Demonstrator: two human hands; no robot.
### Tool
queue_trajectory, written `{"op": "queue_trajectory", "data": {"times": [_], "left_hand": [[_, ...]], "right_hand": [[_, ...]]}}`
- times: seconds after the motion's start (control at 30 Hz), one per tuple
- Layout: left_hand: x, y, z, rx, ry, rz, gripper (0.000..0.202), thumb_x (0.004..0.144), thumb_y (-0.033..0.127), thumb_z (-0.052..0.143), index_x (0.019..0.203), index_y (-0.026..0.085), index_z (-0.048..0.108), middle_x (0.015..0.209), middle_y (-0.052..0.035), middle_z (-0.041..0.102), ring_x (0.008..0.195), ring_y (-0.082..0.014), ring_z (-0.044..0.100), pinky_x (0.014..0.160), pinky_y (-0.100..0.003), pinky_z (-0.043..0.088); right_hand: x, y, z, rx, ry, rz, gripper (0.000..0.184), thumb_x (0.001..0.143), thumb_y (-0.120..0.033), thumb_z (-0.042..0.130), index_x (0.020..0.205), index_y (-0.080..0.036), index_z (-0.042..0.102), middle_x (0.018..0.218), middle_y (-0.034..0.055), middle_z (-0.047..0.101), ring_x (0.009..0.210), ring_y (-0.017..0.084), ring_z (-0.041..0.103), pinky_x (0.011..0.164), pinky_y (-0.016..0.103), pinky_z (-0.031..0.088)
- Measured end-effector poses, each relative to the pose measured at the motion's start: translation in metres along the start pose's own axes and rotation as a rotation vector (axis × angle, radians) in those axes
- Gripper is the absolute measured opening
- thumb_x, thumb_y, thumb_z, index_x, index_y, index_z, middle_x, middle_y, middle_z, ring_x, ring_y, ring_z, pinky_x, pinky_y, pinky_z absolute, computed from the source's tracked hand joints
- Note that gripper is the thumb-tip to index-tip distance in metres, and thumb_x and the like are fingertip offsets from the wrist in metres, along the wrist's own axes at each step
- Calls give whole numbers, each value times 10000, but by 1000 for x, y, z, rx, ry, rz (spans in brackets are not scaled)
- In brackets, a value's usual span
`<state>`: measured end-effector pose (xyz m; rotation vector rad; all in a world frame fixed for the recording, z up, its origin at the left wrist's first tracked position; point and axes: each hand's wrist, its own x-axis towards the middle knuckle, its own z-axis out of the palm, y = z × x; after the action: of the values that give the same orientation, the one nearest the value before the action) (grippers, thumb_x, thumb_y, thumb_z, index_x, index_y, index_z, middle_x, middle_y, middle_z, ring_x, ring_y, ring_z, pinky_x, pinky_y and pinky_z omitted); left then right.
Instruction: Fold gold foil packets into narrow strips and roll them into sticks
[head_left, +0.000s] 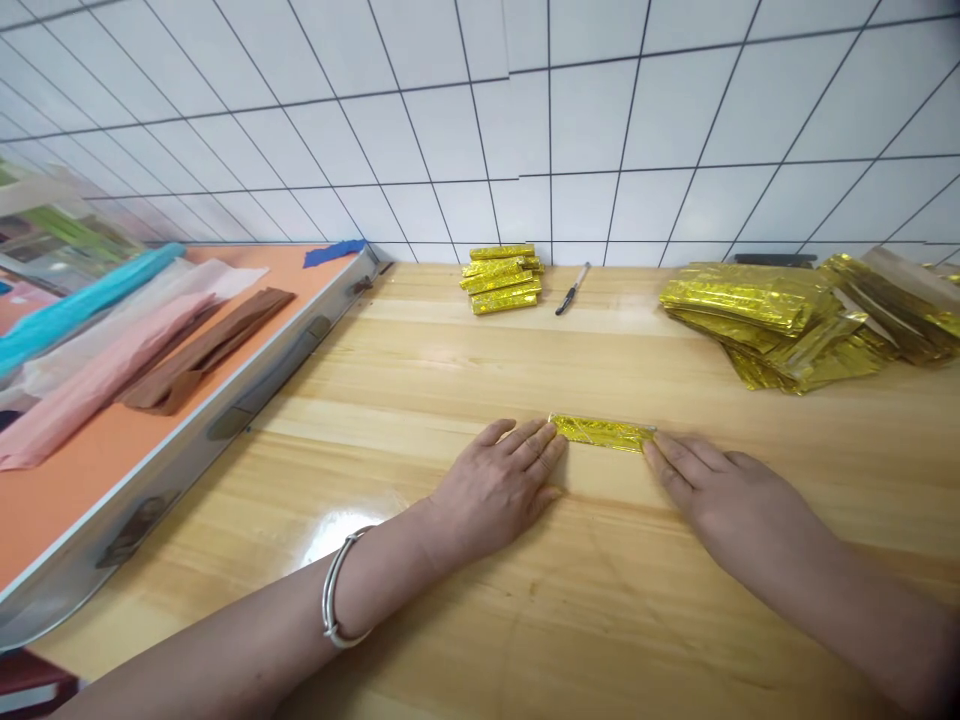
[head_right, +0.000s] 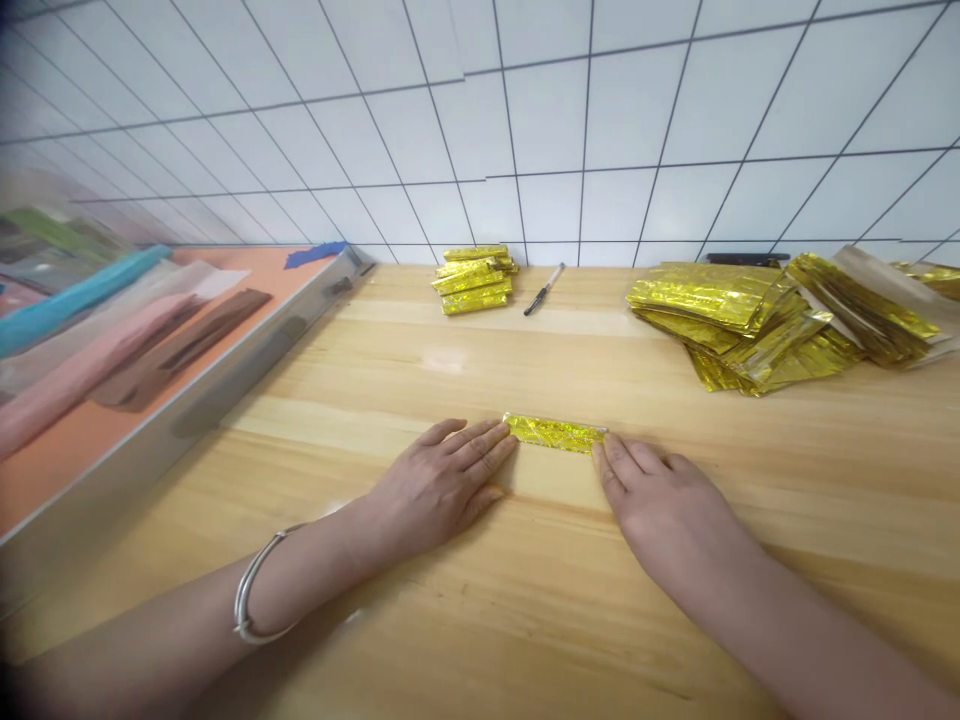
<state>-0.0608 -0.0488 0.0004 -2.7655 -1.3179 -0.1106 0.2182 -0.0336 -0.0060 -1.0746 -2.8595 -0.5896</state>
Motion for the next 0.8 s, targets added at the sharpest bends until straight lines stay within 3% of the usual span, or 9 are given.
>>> {"op": "queue_trajectory", "data": {"times": [0.13, 0.23, 0.3, 0.47, 0.8], "left_hand": [[21, 2, -7, 27, -18, 20, 347, 932, 327, 413, 1236, 185, 499, 1049, -94, 627, 951, -216, 575, 826, -363, 399], [42, 3, -6, 29, -4, -45, 178, 907, 225, 433, 904, 182, 606, 834, -67, 601, 802, -196, 555, 697, -330, 396], [55, 3, -3, -18, 21, -115, 180, 905, 257, 447, 815, 191, 588, 822, -59, 590, 809, -199, 545, 661, -315, 393], [68, 2, 7, -158, 31, -259, 203, 891, 379, 490, 807, 199, 536, 824, -30, 611, 828, -200, 552, 686, -319, 405], [65, -9, 11, -334, 8, -244, 145, 833, 341, 558, 822, 199, 534, 850, -12, 601, 825, -187, 533, 742, -322, 417]], "right_hand": [[22, 5, -13, 91, -90, 59, 253, 833, -135, 440, 938, -165, 669, 959, 113, 665, 880, 250, 598, 693, 363, 465], [43, 8, -19, 205, -131, 183, 291, 890, -365, 436, 772, -212, 653, 797, 73, 619, 786, 229, 581, 604, 340, 421], [55, 8, -18, 244, -121, 243, 323, 893, -436, 423, 800, -222, 647, 803, 72, 604, 818, 236, 568, 599, 333, 399], [67, 5, -3, 310, -137, 314, 339, 884, -482, 417, 816, -215, 614, 830, 77, 598, 788, 230, 543, 637, 348, 384], [62, 11, 5, 413, -141, 318, 251, 846, -432, 479, 757, -205, 538, 802, 64, 559, 796, 218, 516, 688, 342, 380]]}}
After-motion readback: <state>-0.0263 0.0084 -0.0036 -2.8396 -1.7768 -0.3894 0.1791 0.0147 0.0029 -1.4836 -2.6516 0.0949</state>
